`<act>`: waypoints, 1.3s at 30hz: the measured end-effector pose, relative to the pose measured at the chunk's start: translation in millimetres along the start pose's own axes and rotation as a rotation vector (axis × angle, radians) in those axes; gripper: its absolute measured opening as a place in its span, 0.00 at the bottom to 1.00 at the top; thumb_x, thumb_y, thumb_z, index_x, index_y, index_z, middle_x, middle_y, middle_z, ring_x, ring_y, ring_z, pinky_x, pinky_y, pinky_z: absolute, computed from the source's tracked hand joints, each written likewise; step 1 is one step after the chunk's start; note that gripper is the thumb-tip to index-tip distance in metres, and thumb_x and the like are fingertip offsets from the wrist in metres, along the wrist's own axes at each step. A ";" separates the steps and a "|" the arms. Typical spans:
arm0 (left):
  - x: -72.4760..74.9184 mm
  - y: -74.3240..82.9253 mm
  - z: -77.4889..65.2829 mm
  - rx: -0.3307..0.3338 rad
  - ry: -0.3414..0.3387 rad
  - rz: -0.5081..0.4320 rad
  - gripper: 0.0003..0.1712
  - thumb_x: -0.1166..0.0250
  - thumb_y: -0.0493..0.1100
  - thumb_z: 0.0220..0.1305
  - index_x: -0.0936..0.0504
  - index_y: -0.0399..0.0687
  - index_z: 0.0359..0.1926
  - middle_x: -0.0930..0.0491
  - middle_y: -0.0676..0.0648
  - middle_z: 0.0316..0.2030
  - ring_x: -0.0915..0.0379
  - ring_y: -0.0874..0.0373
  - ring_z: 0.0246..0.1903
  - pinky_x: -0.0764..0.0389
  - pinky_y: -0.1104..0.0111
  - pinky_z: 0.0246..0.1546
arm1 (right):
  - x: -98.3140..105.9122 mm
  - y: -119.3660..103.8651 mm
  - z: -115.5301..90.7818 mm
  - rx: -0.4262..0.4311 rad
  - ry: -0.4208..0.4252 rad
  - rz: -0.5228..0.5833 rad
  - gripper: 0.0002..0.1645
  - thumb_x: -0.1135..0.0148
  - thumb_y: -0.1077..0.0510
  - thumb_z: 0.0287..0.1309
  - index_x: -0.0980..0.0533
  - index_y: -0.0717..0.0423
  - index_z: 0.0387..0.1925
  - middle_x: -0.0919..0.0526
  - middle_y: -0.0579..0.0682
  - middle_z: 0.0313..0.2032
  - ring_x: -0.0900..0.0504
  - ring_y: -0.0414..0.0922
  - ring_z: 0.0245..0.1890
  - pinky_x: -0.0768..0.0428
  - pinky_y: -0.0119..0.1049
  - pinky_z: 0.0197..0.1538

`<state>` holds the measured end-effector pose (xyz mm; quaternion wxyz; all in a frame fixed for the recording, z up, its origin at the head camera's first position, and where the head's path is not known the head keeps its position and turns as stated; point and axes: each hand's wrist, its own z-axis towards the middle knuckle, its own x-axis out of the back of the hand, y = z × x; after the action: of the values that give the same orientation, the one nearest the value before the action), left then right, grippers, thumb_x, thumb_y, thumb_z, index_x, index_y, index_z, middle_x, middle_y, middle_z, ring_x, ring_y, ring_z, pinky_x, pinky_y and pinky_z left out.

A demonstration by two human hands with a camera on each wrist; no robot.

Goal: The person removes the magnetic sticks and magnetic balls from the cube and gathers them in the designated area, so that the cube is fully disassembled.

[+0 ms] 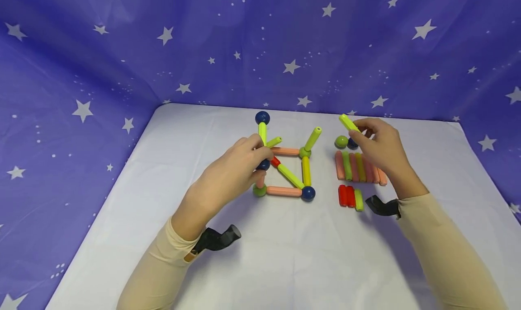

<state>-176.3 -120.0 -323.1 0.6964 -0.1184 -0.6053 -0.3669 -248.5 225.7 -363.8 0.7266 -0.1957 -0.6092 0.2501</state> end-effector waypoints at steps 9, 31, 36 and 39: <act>-1.2 -0.1 0.0 -0.017 0.024 -0.005 0.16 0.26 0.36 0.54 0.17 0.46 0.45 0.30 0.49 0.40 0.33 0.54 0.39 0.27 0.68 0.39 | 17.2 68.8 -20.3 -0.243 -0.070 -0.135 0.37 0.52 0.37 0.67 0.29 0.64 0.59 0.25 0.66 0.50 0.27 0.61 0.46 0.25 0.53 0.42; -1.2 -0.7 0.1 -0.028 0.043 -0.017 0.16 0.26 0.35 0.54 0.18 0.45 0.45 0.29 0.49 0.40 0.33 0.54 0.37 0.28 0.67 0.38 | 18.7 88.5 -30.2 -0.298 -0.144 -0.277 0.33 0.48 0.44 0.65 0.30 0.69 0.57 0.25 0.69 0.48 0.27 0.64 0.44 0.27 0.56 0.41; -0.3 0.1 -0.1 -0.023 0.038 -0.010 0.16 0.26 0.36 0.54 0.17 0.45 0.45 0.29 0.49 0.40 0.33 0.54 0.38 0.28 0.68 0.38 | 12.2 47.3 -19.6 -0.066 -0.013 -0.163 0.31 0.43 0.51 0.64 0.32 0.63 0.63 0.25 0.66 0.50 0.26 0.60 0.43 0.26 0.56 0.42; -0.2 0.7 0.3 -0.017 0.028 -0.007 0.17 0.26 0.36 0.55 0.18 0.45 0.46 0.30 0.49 0.40 0.34 0.55 0.37 0.28 0.68 0.37 | 4.8 21.6 -12.1 0.157 0.002 -0.115 0.32 0.39 0.57 0.61 0.34 0.58 0.66 0.27 0.62 0.55 0.25 0.57 0.45 0.25 0.55 0.45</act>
<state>-176.1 -119.2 -323.1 0.7025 -0.1169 -0.5927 -0.3762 -238.7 246.1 -374.9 0.7535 -0.1031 -0.5972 0.2549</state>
